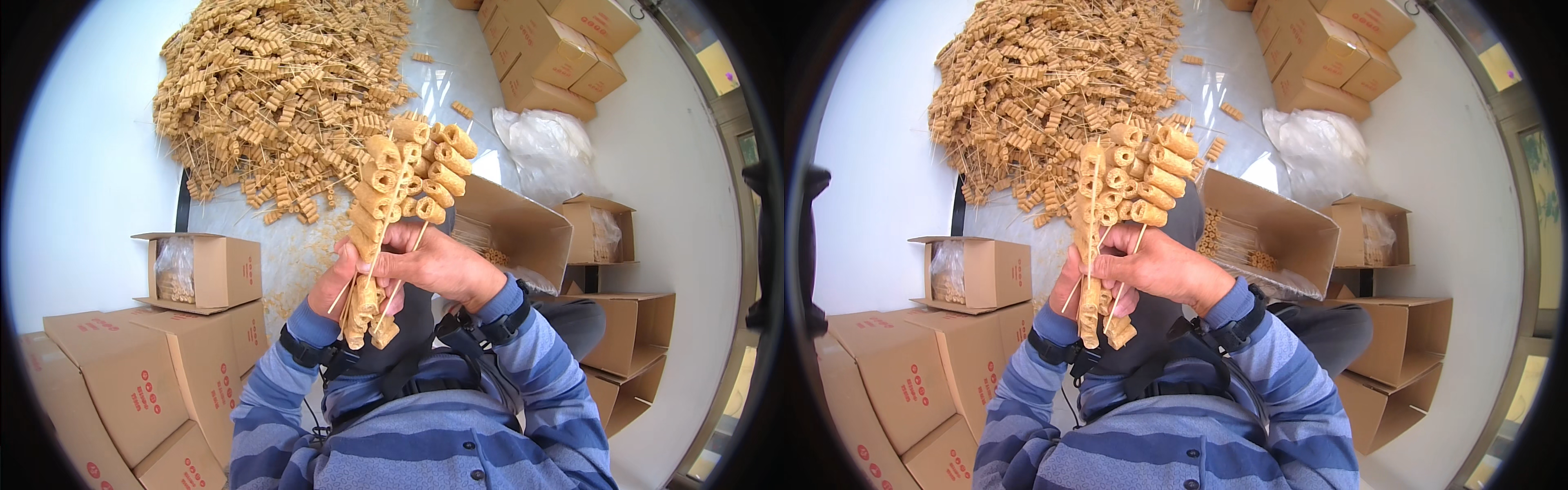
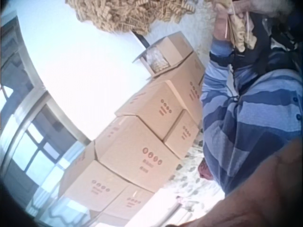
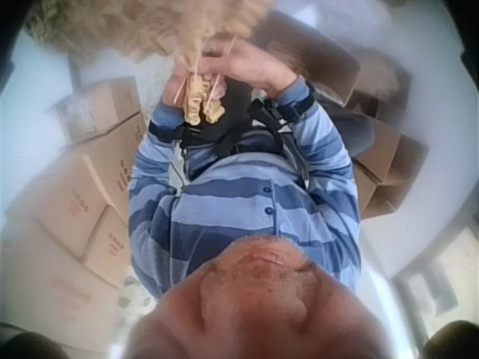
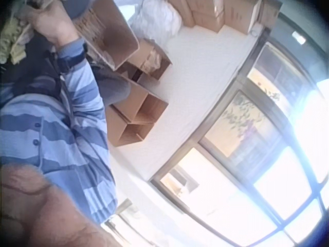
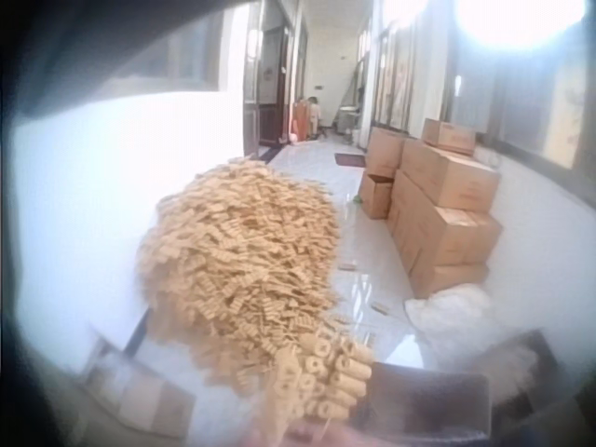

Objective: The person sits on the floor and threads small cylindrical snack pieces onto wooden skewers. They repeatedly pick up skewers, insert snack pieces, and place the completed skewers into a cardboard box.

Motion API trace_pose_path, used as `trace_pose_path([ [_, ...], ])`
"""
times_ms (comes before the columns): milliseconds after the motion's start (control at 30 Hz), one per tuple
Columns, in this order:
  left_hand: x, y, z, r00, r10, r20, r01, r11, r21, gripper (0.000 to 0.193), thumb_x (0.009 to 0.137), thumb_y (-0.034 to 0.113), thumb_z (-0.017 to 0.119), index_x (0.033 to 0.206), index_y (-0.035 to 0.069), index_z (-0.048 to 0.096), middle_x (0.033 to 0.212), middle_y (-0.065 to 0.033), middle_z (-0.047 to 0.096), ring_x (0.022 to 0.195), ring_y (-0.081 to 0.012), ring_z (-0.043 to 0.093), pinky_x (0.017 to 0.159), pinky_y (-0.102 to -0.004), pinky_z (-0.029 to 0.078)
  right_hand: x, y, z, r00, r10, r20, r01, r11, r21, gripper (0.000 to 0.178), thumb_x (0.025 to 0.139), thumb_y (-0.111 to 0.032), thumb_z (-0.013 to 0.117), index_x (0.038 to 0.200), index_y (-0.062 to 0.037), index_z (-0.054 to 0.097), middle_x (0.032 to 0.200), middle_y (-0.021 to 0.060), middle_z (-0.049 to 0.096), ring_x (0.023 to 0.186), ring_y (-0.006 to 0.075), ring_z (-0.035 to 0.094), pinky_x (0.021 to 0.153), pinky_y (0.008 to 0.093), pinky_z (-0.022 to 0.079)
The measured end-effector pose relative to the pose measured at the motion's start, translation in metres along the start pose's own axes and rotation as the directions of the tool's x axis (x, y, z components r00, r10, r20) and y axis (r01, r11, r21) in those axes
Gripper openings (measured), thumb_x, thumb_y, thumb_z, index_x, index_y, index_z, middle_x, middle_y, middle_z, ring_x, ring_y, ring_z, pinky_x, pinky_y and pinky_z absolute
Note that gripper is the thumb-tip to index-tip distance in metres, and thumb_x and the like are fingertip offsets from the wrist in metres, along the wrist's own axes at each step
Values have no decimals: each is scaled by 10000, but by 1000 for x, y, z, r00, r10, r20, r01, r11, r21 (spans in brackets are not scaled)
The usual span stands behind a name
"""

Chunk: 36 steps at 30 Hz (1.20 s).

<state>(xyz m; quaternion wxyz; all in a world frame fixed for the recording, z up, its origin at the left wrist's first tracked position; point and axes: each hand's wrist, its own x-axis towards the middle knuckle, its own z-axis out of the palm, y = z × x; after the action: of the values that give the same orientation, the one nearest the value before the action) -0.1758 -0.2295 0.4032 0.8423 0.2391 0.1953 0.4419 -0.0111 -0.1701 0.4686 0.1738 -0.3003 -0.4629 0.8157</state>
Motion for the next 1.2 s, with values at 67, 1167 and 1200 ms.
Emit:
trace_pose_path([
  [67,2,-6,-1,998,12,69,-4,993,-116,714,925,753,389,961,54,532,735,-103,555,635,-252,587,572,-357,482,-5,0,4,999,-2,-42,0,1000,-27,248,1001,-247,615,1112,-26,628,781,17,608,639,96,661,520,219,569],
  [1167,-14,54,0,816,-571,-87,570,773,278,349,1017,329,555,1210,38,537,851,-44,555,675,-110,558,568,-236,468,-116,-48,-22,790,-560,-249,67,482,-873,165,971,-104,557,1090,10,542,803,132,655,810,283,653,779,380,526],
  [1200,-12,53,-4,826,-557,-90,528,707,471,344,1021,322,543,1229,48,536,905,-45,572,712,-112,576,587,-235,482,-112,-41,-16,842,-536,-61,85,243,-966,161,937,-61,562,1073,14,521,792,171,652,797,339,652,744,402,524],
])
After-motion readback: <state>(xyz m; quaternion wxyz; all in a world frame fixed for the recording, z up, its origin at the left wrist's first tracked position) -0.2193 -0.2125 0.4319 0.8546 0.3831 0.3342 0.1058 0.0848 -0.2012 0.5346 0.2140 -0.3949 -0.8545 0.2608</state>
